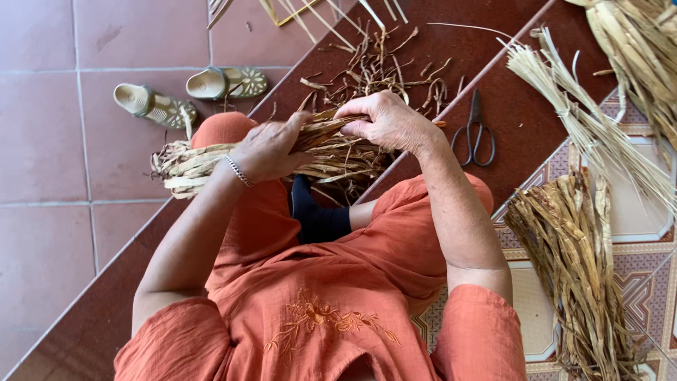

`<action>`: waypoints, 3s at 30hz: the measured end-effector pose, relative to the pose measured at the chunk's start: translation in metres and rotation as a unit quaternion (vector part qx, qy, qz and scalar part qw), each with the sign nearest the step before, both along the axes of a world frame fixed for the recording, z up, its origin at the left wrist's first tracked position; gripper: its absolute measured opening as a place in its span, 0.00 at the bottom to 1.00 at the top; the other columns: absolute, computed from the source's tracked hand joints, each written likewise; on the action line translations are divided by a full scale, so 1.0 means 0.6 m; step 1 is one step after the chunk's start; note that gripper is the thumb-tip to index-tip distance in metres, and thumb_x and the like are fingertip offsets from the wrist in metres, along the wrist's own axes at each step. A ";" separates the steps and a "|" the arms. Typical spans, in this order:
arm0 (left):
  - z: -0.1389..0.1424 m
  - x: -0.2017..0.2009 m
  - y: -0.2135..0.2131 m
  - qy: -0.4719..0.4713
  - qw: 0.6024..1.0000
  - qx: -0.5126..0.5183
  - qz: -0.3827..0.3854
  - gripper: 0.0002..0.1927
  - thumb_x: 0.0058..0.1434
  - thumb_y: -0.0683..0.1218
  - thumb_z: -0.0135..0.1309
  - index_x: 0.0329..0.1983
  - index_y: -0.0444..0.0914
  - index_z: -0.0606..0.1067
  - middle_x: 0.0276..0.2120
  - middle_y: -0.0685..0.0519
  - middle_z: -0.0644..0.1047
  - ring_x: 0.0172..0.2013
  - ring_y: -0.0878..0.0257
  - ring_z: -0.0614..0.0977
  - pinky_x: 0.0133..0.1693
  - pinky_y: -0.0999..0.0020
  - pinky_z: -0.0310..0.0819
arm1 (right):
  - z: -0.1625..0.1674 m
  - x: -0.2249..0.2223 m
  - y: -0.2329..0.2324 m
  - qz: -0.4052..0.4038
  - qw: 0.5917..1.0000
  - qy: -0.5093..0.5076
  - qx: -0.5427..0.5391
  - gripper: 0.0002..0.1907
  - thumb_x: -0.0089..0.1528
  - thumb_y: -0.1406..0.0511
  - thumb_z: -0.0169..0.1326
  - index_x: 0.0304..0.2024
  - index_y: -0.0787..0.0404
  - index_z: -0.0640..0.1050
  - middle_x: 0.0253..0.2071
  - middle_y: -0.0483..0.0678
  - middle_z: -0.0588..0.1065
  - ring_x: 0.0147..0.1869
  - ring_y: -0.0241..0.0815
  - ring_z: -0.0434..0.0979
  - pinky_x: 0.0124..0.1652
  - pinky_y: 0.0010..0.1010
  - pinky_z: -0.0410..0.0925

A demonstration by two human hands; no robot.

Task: The person sits on a tiled floor and repeatedly picks up dried plant strips, trims them with scissors, and places the trimmed pieces aside. The person also gathers and aligns the strips by hand between trimming cycles.

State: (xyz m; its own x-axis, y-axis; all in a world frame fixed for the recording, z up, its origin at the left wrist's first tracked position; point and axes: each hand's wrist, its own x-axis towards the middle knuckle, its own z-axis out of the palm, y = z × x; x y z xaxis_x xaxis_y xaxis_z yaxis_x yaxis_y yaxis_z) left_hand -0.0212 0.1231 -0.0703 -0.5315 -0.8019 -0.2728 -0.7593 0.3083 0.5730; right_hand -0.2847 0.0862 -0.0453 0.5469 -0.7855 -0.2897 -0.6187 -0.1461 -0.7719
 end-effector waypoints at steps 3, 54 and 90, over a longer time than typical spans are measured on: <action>-0.039 -0.003 -0.013 0.229 0.968 0.084 0.052 0.22 0.60 0.48 0.61 0.51 0.33 0.68 0.31 0.48 0.82 0.29 0.61 0.85 0.31 0.66 0.80 | -0.008 -0.038 -0.023 -0.028 0.999 0.019 -0.009 0.16 0.58 0.58 0.67 0.48 0.52 0.83 0.35 0.43 0.82 0.34 0.32 0.78 0.36 0.30 0.72; -0.091 0.030 -0.059 0.514 0.761 0.309 0.248 0.08 0.61 0.35 0.61 0.44 0.31 0.78 0.28 0.56 0.76 0.23 0.72 0.74 0.25 0.77 0.67 | -0.211 0.060 0.117 -0.110 0.940 -0.312 0.081 0.52 0.64 0.31 0.42 0.71 0.65 0.67 0.42 0.43 0.69 0.39 0.31 0.68 0.38 0.24 0.66; -0.113 0.039 -0.057 0.542 0.746 0.291 0.257 0.11 0.71 0.43 0.55 0.54 0.34 0.78 0.32 0.59 0.77 0.21 0.75 0.66 0.21 0.79 0.57 | -0.270 0.058 0.122 -0.137 0.906 -0.396 0.056 0.46 0.66 0.36 0.43 0.74 0.59 0.63 0.43 0.41 0.67 0.42 0.30 0.69 0.42 0.21 0.68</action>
